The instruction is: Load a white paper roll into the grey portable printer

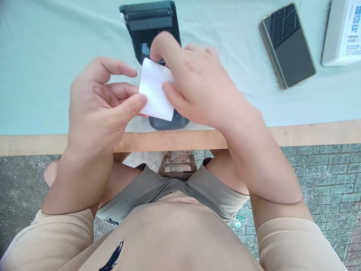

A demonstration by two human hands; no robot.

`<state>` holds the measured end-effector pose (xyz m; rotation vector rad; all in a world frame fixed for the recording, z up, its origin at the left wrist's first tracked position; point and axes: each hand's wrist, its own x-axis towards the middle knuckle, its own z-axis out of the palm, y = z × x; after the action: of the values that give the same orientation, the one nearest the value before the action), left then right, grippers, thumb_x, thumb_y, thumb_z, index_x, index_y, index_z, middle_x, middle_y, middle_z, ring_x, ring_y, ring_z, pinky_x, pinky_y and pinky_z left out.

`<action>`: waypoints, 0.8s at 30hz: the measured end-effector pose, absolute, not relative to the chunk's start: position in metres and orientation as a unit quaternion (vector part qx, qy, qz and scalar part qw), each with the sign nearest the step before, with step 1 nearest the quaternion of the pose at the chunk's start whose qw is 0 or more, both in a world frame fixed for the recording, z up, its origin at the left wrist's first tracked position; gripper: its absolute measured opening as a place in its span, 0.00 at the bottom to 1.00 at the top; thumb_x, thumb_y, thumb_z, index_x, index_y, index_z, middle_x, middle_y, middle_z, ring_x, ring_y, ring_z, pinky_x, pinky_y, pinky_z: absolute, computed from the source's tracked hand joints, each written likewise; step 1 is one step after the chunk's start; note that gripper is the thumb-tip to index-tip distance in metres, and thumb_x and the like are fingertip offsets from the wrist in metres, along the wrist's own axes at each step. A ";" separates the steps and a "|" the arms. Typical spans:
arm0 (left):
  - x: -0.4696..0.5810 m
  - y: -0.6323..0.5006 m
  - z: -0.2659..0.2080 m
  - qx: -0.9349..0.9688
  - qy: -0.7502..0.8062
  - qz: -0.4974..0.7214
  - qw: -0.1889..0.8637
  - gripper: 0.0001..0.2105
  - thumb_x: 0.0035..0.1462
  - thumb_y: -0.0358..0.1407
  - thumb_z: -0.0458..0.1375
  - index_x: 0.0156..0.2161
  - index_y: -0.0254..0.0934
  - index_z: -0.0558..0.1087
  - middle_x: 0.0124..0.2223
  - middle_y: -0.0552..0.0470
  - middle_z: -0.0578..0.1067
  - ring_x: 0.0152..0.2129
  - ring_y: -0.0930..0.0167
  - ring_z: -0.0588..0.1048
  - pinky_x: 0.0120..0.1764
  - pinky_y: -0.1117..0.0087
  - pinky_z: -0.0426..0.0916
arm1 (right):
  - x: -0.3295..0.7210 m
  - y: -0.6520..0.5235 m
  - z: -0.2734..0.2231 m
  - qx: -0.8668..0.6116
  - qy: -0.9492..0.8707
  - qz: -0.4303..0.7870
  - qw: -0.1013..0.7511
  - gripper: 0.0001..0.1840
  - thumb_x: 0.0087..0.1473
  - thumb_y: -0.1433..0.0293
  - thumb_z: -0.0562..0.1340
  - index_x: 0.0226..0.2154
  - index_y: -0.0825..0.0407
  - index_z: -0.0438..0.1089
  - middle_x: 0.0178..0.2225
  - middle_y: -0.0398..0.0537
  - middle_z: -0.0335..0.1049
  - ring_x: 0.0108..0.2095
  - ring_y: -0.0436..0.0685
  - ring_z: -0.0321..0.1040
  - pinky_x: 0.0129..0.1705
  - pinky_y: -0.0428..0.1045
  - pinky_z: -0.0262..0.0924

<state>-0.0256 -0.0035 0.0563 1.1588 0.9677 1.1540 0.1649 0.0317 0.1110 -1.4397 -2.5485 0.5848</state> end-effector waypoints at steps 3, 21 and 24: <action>-0.026 -0.005 0.059 0.491 0.454 0.459 0.585 0.12 0.54 0.31 0.65 0.41 0.41 0.68 0.26 0.58 0.78 0.21 0.70 0.77 0.29 0.66 0.70 | 0.159 0.036 0.111 -0.492 -0.861 0.126 -0.014 0.20 0.53 0.74 0.54 0.50 0.51 0.61 0.37 0.53 0.71 0.47 0.71 0.64 0.47 0.65 0.56; -0.039 0.008 0.044 0.579 0.552 0.406 0.441 0.13 0.56 0.43 0.64 0.27 0.39 0.69 0.18 0.58 0.71 0.12 0.76 0.64 0.19 0.69 0.55 | 0.156 0.039 0.103 -0.500 -0.860 0.099 -0.014 0.14 0.58 0.73 0.54 0.43 0.46 0.70 0.49 0.52 0.71 0.53 0.72 0.64 0.50 0.66 0.57; -0.042 0.009 0.052 0.564 0.620 0.380 0.392 0.16 0.59 0.47 0.60 0.29 0.36 0.74 0.24 0.54 0.74 0.20 0.74 0.67 0.32 0.66 0.65 | 0.157 0.039 0.108 -0.570 -0.817 0.085 0.014 0.19 0.58 0.72 0.51 0.49 0.48 0.68 0.49 0.56 0.71 0.48 0.69 0.67 0.47 0.61 0.60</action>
<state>-0.0416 0.0085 0.0515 1.4323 1.5735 0.9644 0.1567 0.0394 0.1084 -1.7764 -2.5443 0.2656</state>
